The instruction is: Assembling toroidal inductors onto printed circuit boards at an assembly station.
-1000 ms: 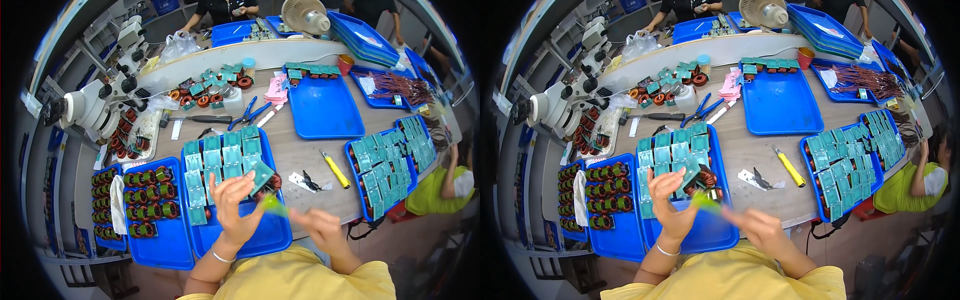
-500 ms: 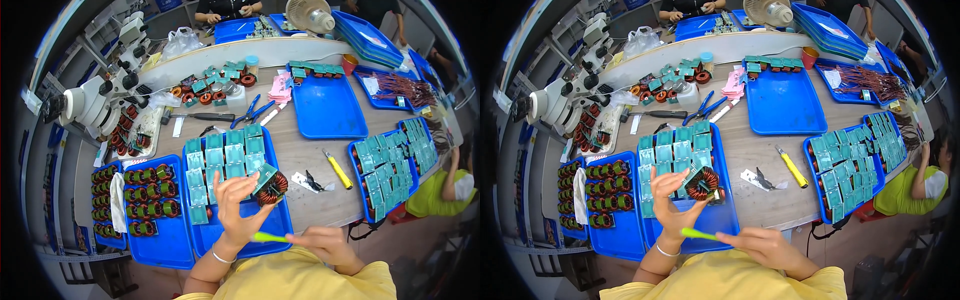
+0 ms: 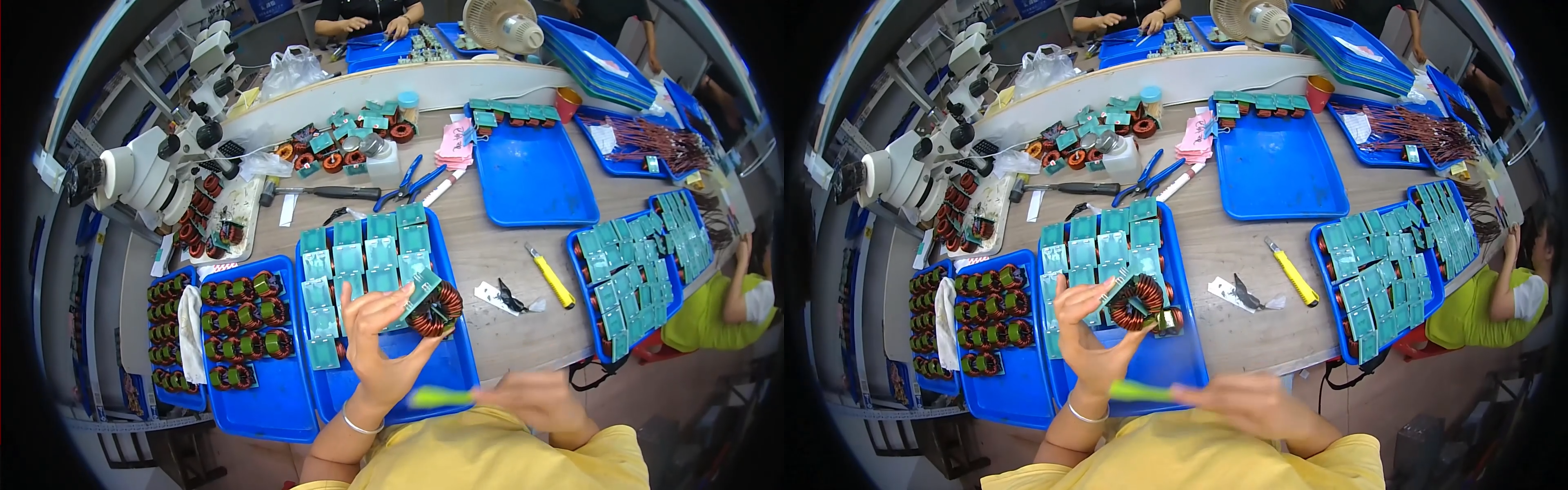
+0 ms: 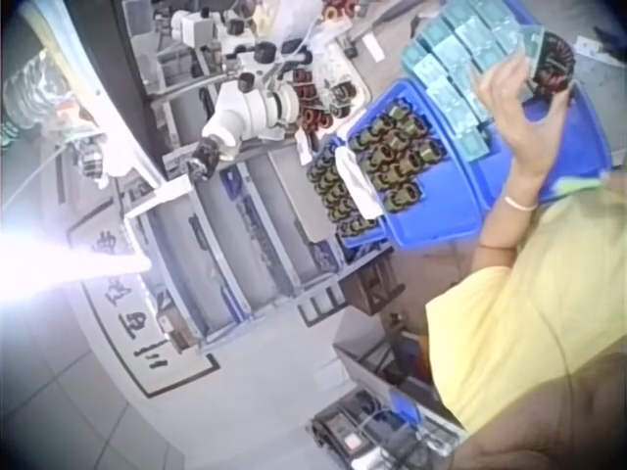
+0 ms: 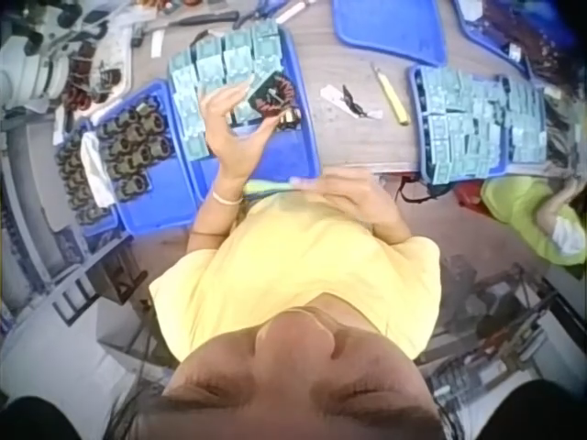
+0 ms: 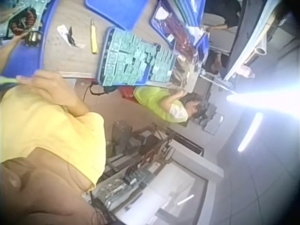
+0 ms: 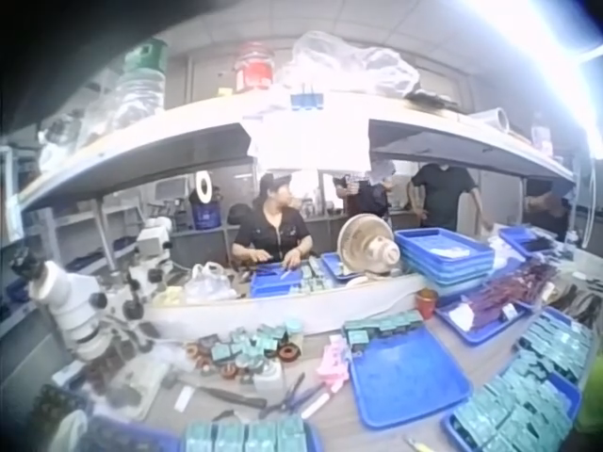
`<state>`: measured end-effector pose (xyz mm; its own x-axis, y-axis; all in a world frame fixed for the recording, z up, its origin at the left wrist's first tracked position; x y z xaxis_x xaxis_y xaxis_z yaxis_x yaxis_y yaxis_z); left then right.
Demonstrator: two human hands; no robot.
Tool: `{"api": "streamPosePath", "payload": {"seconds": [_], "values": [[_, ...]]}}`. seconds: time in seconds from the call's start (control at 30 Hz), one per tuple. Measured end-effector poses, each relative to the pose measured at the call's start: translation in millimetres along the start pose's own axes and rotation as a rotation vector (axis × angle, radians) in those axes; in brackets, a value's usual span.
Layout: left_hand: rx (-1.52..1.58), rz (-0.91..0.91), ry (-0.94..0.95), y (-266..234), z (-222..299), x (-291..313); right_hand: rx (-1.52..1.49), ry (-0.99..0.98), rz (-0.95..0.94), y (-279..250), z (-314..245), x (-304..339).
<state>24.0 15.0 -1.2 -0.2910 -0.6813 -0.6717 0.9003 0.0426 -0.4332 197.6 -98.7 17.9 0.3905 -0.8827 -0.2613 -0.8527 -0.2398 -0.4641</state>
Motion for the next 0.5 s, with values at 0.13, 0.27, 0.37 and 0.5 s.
{"api": "streamPosePath", "payload": {"seconds": [0.13, 0.27, 0.37, 0.5], "values": [[0.007, -0.019, 0.002, -1.0, 4.1, 0.6, 0.169, 0.126, 0.288, -17.1, 11.7, -2.7], [-0.090, -0.039, 0.024, -1.5, 7.2, 0.3, 0.539, 0.127, 0.460, -21.9, 20.6, -5.1], [-0.094, -0.051, 0.028, 0.3, 5.5, 1.5, 0.414, 0.031, 0.344, -14.6, 13.5, -9.2], [-0.093, -0.058, 0.019, 2.7, 8.1, 0.2, 0.548, 0.065, 0.483, -29.7, 17.2, -8.0]]}}
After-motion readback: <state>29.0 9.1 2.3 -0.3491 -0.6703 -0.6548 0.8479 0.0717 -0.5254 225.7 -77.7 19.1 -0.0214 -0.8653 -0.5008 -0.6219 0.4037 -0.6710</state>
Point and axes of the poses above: each hand's wrist, its own x-axis away from the middle knuckle, its own y-axis out of the palm, z = x × y, the point moved 2 cm from there along -x, towards the middle knuckle, and after that the axes turned 7 degrees about -z, right-handed, at the moved point
